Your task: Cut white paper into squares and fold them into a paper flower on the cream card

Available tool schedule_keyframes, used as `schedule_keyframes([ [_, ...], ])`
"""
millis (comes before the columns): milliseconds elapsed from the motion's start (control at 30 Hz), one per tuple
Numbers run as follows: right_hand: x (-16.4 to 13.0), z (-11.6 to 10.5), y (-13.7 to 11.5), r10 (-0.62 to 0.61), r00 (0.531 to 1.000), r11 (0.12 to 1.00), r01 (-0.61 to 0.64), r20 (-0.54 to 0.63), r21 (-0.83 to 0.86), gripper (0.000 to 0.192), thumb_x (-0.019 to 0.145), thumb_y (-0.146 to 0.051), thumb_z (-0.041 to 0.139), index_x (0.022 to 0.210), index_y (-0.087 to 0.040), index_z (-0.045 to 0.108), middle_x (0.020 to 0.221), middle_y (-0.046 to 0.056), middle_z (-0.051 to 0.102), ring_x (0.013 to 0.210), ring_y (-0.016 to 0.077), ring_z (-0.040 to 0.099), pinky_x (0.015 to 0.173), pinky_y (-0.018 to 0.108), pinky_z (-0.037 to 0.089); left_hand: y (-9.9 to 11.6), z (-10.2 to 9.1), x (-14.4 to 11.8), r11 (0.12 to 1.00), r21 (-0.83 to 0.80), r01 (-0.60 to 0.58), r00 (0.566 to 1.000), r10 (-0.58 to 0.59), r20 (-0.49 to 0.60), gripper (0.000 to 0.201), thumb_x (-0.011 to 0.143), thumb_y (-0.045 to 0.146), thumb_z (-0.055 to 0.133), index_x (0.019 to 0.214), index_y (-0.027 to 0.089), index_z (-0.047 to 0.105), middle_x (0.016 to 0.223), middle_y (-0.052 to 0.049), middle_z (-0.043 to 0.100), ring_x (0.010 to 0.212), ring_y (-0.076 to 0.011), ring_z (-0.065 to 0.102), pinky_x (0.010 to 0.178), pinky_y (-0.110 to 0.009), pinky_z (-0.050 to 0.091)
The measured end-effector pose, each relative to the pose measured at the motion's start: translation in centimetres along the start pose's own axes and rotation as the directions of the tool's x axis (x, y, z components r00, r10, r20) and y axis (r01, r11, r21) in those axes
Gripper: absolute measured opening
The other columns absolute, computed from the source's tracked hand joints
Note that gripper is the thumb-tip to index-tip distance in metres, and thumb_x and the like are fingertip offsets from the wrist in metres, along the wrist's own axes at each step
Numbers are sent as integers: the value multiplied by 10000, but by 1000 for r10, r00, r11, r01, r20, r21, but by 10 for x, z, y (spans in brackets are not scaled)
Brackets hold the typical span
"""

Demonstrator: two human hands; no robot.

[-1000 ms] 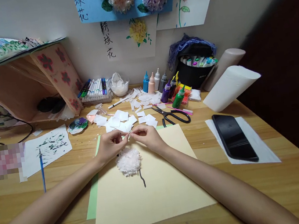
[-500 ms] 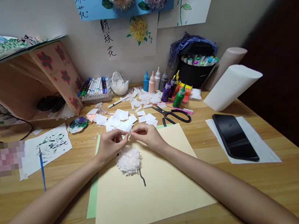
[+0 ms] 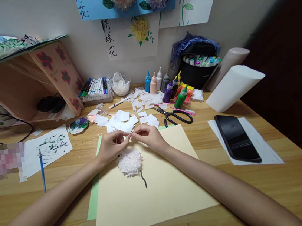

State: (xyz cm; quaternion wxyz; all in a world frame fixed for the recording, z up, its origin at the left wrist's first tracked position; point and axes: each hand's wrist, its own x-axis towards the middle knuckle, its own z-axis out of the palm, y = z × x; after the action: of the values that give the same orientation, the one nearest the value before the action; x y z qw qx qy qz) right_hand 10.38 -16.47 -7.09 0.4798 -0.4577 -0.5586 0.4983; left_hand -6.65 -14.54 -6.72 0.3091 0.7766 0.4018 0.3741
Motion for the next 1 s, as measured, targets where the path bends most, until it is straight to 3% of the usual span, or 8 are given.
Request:
schedule_keyframes([
  [167,-1,0,2,-34,999,999,34,14,15,180,788,-339,589,781,-171,652,835,40,607,799,152,549,701,273,434,0,0,1,1000,-27,-15,1000,16,5,196,770,326,596,846,156,658,512,46,465,469,-62,380,468,-191,287],
  [333,2,-1,5,-61,986,997,67,-154,35,223,734,-329,653,908,-198,605,859,15,567,733,123,505,651,246,414,-2,-1,3,987,-150,60,997,-66,-35,205,821,346,535,799,152,600,522,50,421,475,-65,345,462,-197,260],
  [567,0,-1,0,-57,998,998,57,11,-8,172,763,-322,621,683,-170,621,709,0,531,694,123,483,645,256,380,-3,-1,5,966,-217,141,990,-140,20,210,831,360,514,784,155,526,510,64,368,463,-62,330,458,-193,252],
  [800,-2,4,0,-47,999,997,46,-25,-64,175,738,-339,644,693,-169,647,712,11,526,682,131,484,615,262,369,-2,0,6,967,-190,167,986,-168,11,201,823,354,520,775,159,516,497,67,378,451,-60,337,457,-188,260],
  [1000,-1,4,2,-51,989,996,39,-141,-83,219,735,-373,634,659,-167,636,688,11,526,672,137,475,620,271,367,0,0,4,982,-136,132,985,-146,-94,230,766,344,600,878,179,485,499,88,364,456,-63,349,473,-181,269],
])
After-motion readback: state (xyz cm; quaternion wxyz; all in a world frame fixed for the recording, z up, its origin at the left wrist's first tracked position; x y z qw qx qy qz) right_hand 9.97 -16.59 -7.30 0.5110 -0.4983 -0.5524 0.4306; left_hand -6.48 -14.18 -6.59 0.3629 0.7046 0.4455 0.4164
